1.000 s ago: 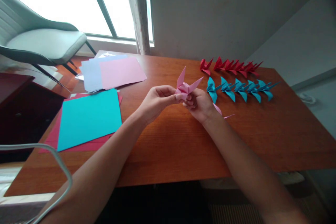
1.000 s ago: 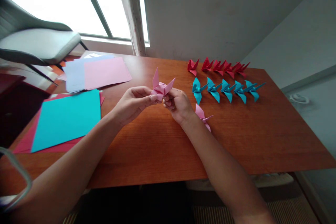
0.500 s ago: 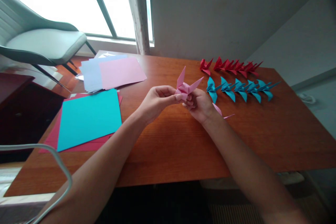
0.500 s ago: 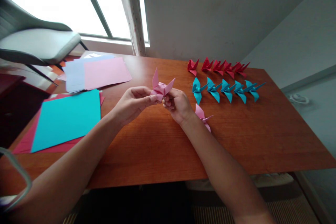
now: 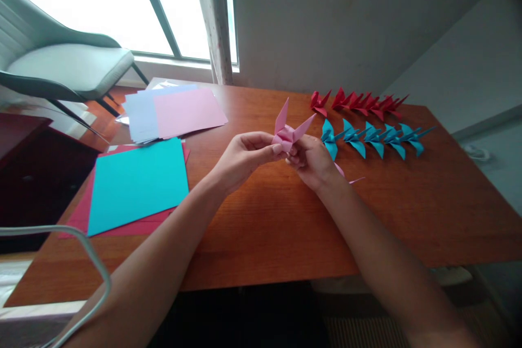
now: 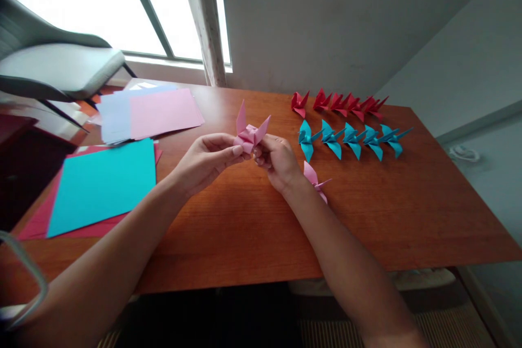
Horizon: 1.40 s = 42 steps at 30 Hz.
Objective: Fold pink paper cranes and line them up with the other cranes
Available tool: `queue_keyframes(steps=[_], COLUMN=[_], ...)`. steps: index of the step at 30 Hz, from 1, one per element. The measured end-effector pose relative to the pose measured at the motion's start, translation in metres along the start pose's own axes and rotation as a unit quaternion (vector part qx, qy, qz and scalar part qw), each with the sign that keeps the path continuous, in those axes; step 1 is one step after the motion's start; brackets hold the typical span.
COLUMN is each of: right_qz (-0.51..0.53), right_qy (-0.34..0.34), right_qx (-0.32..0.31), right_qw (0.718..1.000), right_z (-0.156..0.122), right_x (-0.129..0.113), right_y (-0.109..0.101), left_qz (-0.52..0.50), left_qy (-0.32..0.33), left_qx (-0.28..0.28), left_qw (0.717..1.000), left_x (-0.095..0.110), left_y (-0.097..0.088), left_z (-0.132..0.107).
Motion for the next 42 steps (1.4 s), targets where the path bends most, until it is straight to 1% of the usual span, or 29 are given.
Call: queue_keyframes(steps=[3,6,8,12,15,17,24,27,29,33,38,42], right_qz=[-0.035,-0.074,-0.105,-0.158,-0.184,-0.187,-0.199,-0.176,-0.145,-0.077,-0.045,-0.025], right_qy=[-0.034,-0.071,-0.109,-0.178,-0.208,-0.214,-0.196,-0.191,-0.170,-0.104,-0.071,-0.048], right_qx=[0.006,0.030,0.049,0.074,0.086,0.091,0.102,0.085,0.066,0.043,0.030,0.025], right_qw=[0.999,0.994,0.987,0.968,0.957,0.955,0.955,0.962,0.973,0.991,0.996,0.998], right_z=[0.000,0.001,0.003,0.004,0.004,0.004,0.005,0.005,0.006,0.005,0.003,0.002], right_x=[-0.005,-0.009,-0.012,-0.020,-0.026,-0.029,-0.023,-0.021,-0.019,-0.014,-0.013,-0.009], right_y=[-0.001,-0.005,-0.009,-0.015,-0.018,-0.019,-0.021,-0.018,-0.015,-0.010,-0.006,-0.006], left_qz=[0.006,0.003,-0.004,-0.013,-0.016,-0.018,-0.030,-0.039,-0.041,-0.046,-0.041,-0.037], left_qy=[-0.004,-0.001,-0.002,-0.007,-0.003,-0.001,0.002,0.003,0.008,0.019,0.032,0.035], left_qx=[0.011,0.045,0.055,0.056,0.069,0.077,0.081,0.079,0.075,0.065,0.061,0.068], left_qw=[1.000,0.999,0.998,0.998,0.998,0.997,0.996,0.996,0.996,0.997,0.997,0.996], left_x=[-0.001,0.000,0.001,0.002,0.004,0.005,0.005,0.005,0.005,0.005,0.006,0.005], left_y=[-0.002,-0.008,-0.009,-0.008,-0.010,-0.011,-0.012,-0.011,-0.010,-0.008,-0.008,-0.009], left_z=[0.000,0.001,0.001,0.001,0.001,0.001,0.001,0.001,0.001,0.001,0.001,0.001])
Point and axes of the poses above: each hand's wrist, its own z-axis towards the middle knuckle, its own y-axis out of the palm, x = y × z, the point moved 8 cm from there along z, towards the middle knuckle, and after that the axes turned 5 degrees about x, right-handed, at the moved point
